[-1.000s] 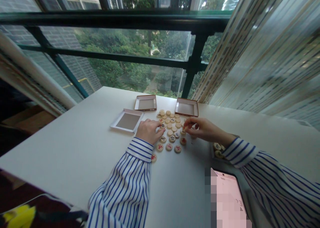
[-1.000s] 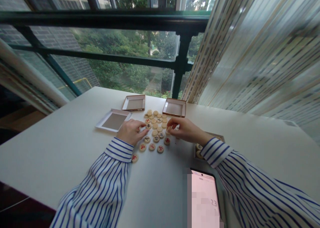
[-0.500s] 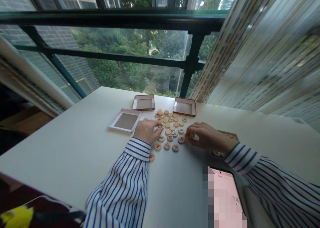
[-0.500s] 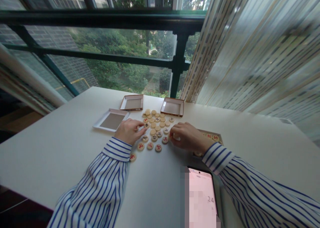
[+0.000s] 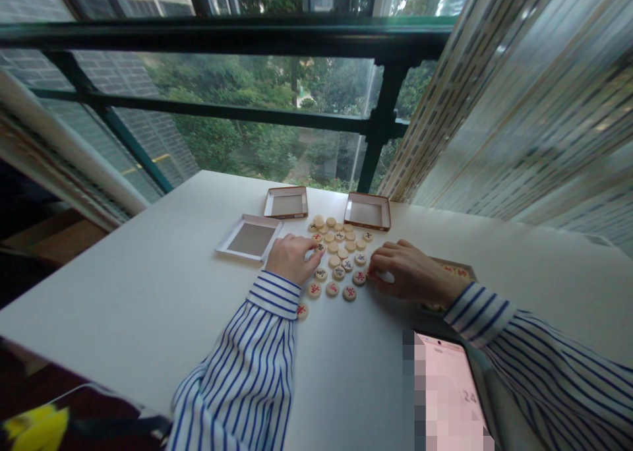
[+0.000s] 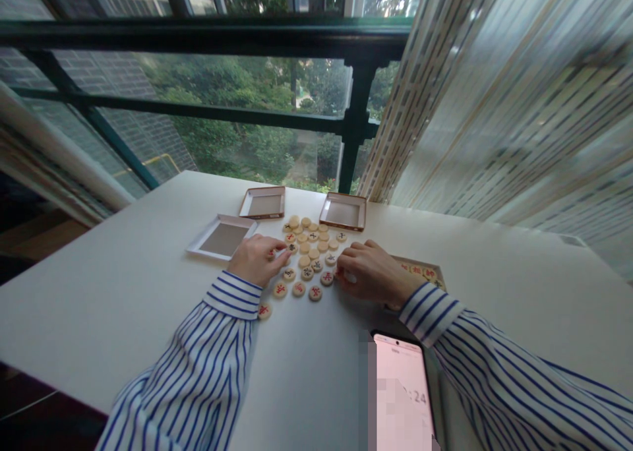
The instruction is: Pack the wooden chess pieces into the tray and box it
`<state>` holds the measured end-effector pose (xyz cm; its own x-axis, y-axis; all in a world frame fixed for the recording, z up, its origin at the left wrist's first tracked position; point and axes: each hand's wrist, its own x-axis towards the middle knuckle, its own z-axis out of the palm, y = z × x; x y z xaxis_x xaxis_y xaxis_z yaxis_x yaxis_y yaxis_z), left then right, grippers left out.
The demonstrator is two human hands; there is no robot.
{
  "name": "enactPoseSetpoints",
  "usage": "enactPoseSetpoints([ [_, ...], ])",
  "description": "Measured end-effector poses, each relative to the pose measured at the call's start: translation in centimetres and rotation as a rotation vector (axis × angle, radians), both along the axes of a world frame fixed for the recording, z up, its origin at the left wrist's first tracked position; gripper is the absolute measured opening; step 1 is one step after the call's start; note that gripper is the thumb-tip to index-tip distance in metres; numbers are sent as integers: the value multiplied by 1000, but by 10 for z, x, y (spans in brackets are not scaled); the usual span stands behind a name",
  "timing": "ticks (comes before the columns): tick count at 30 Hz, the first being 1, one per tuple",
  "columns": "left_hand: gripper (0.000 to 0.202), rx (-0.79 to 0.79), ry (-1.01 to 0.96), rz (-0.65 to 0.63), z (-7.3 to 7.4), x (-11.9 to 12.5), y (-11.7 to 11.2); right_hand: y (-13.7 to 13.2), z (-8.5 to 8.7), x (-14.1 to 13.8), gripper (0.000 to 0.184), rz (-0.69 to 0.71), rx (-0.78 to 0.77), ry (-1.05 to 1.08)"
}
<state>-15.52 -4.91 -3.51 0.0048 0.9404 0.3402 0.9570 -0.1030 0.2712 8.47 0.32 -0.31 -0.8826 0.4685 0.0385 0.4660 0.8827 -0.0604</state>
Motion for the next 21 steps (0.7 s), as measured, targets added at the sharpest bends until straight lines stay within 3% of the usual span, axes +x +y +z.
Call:
enactPoseSetpoints([
  [6,24,-6,0,1,2,1,-1,8,0,-11,17,-52,52,37],
  [21,24,21,13,85,4,0,-1,21,-5,-77,27,-210,121,-29],
])
